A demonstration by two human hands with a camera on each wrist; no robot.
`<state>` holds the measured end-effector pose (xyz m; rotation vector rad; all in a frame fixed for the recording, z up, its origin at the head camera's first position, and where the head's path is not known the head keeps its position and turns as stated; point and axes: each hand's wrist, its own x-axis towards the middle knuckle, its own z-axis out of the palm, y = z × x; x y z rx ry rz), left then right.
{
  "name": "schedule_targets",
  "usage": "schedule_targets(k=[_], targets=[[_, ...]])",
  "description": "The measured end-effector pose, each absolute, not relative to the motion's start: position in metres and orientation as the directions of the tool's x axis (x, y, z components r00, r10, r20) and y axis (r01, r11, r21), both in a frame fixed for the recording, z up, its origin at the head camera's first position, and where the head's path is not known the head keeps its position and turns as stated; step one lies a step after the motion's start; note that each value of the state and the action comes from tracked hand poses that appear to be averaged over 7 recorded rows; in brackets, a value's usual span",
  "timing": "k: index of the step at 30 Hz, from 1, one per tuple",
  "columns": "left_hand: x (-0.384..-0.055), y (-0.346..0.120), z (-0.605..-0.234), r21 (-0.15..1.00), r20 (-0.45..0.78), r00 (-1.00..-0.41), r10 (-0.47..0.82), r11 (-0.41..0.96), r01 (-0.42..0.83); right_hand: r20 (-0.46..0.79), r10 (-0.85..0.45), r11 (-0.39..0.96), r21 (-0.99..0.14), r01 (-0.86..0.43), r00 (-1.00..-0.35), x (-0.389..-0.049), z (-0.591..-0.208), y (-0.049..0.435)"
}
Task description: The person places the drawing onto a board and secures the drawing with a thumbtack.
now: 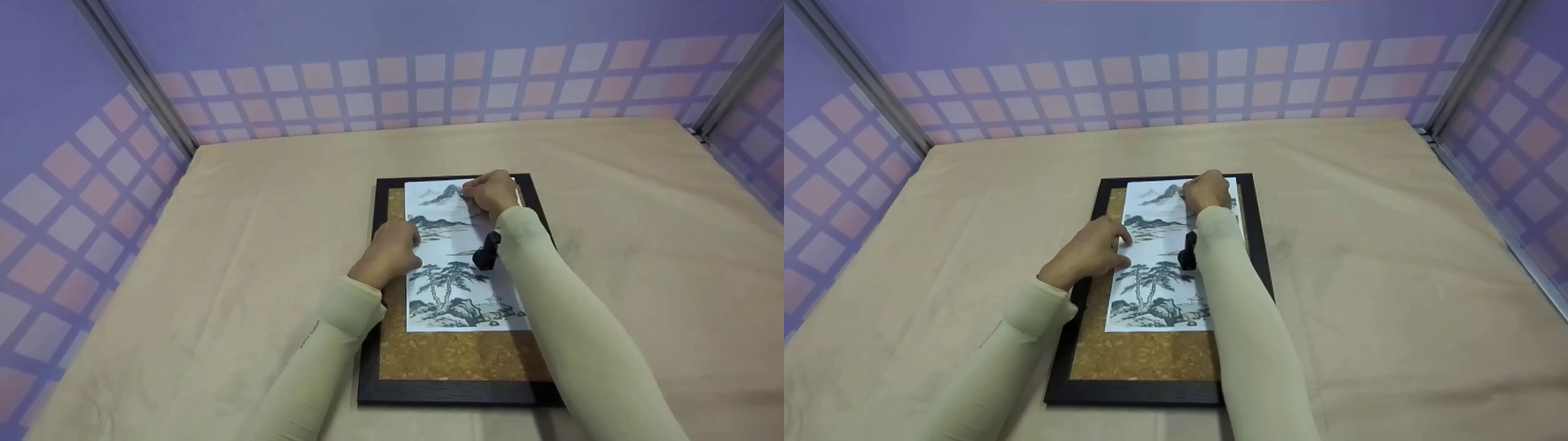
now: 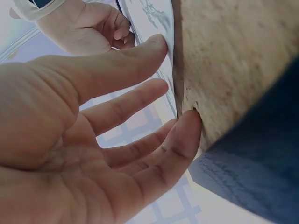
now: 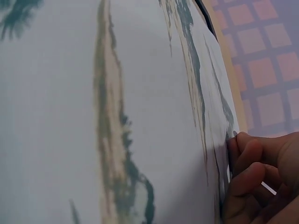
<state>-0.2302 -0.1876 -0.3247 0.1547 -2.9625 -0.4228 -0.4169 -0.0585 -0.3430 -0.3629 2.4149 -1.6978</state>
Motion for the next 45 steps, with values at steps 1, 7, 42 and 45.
schedule_targets(k=[1,7,42,45], targets=[[-0.2303,-0.1877,-0.3246,0.284,0.132,-0.984,-0.12,0.956,-0.078,0.004,-0.285,0.323,-0.941,-0.101,-0.959,-0.4167,-0.3426,-0.0589],[-0.2307,-0.1871,-0.3238,0.276,0.121,-0.985,-0.122,0.957,-0.084,-0.012,-0.262,0.334,-0.939,-0.079,-0.965,-0.4152,-0.3431,-0.0592],[-0.2292,-0.1883,-0.3242,0.256,0.117,-0.989,-0.094,0.965,-0.061,0.112,-0.227,0.507,-0.835,-0.215,-0.968,-0.4103,-0.3461,-0.0659],[-0.2297,-0.188,-0.3236,0.255,0.12,-0.989,-0.09,0.965,-0.057,0.134,-0.224,0.509,-0.828,-0.234,-0.965,-0.4113,-0.3464,-0.0648]])
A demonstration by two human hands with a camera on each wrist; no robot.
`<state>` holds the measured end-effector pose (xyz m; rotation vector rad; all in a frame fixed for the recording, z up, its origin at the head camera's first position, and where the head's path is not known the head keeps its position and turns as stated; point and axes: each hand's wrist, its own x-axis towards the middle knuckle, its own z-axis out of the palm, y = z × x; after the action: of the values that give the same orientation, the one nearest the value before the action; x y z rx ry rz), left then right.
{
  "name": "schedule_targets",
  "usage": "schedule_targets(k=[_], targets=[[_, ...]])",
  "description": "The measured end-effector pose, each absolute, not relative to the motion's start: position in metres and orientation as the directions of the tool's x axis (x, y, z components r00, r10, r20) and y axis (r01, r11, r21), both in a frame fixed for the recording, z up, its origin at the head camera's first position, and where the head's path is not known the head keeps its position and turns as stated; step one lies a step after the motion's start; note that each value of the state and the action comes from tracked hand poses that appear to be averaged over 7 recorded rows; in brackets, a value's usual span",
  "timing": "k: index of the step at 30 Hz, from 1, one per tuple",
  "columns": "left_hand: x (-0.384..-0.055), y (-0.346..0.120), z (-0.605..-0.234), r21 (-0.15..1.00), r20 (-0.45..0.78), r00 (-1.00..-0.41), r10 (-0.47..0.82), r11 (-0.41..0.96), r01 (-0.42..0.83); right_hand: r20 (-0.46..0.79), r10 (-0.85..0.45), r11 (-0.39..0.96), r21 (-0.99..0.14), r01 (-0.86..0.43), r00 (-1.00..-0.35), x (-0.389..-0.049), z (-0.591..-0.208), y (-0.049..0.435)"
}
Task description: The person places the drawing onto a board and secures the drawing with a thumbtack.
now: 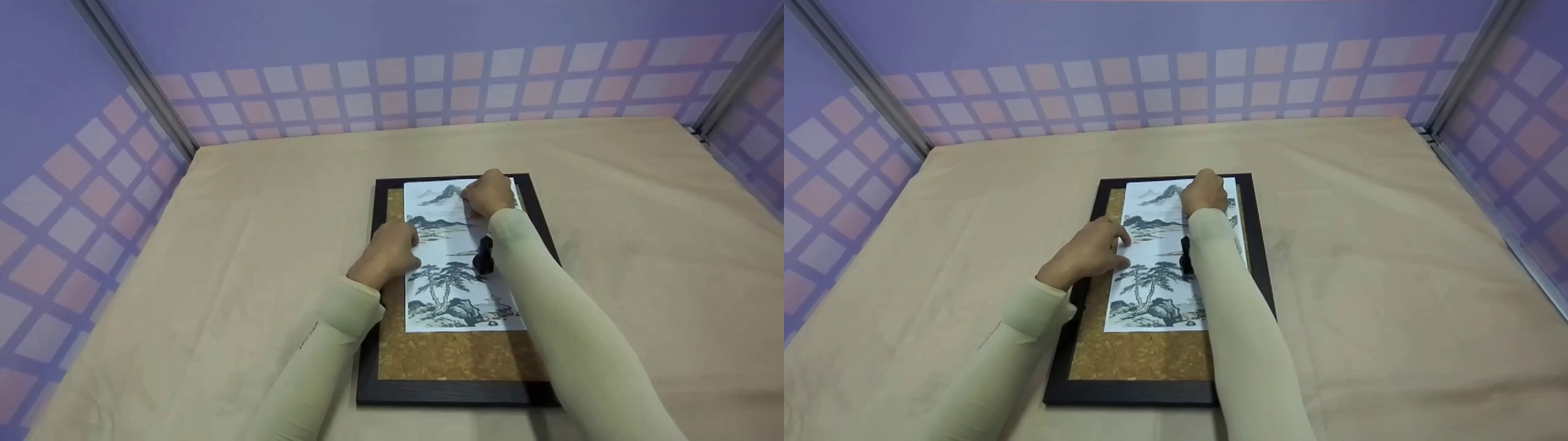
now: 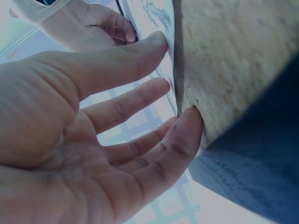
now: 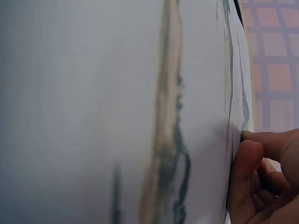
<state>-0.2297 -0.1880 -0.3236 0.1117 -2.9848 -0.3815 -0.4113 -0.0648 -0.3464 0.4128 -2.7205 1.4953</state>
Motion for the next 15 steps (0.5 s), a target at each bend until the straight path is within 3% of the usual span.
schedule_targets(k=[7,15], targets=[[-0.231,-0.191,-0.323,0.257,0.119,-0.99,-0.071,0.966,-0.039,0.121,-0.258,0.508,-0.827,-0.241,-0.958,-0.41,-0.345,-0.063],[-0.228,-0.194,-0.318,0.277,0.069,-0.992,-0.101,0.958,-0.078,0.066,-0.429,0.474,-0.832,-0.287,-0.901,-0.401,-0.342,-0.055]])
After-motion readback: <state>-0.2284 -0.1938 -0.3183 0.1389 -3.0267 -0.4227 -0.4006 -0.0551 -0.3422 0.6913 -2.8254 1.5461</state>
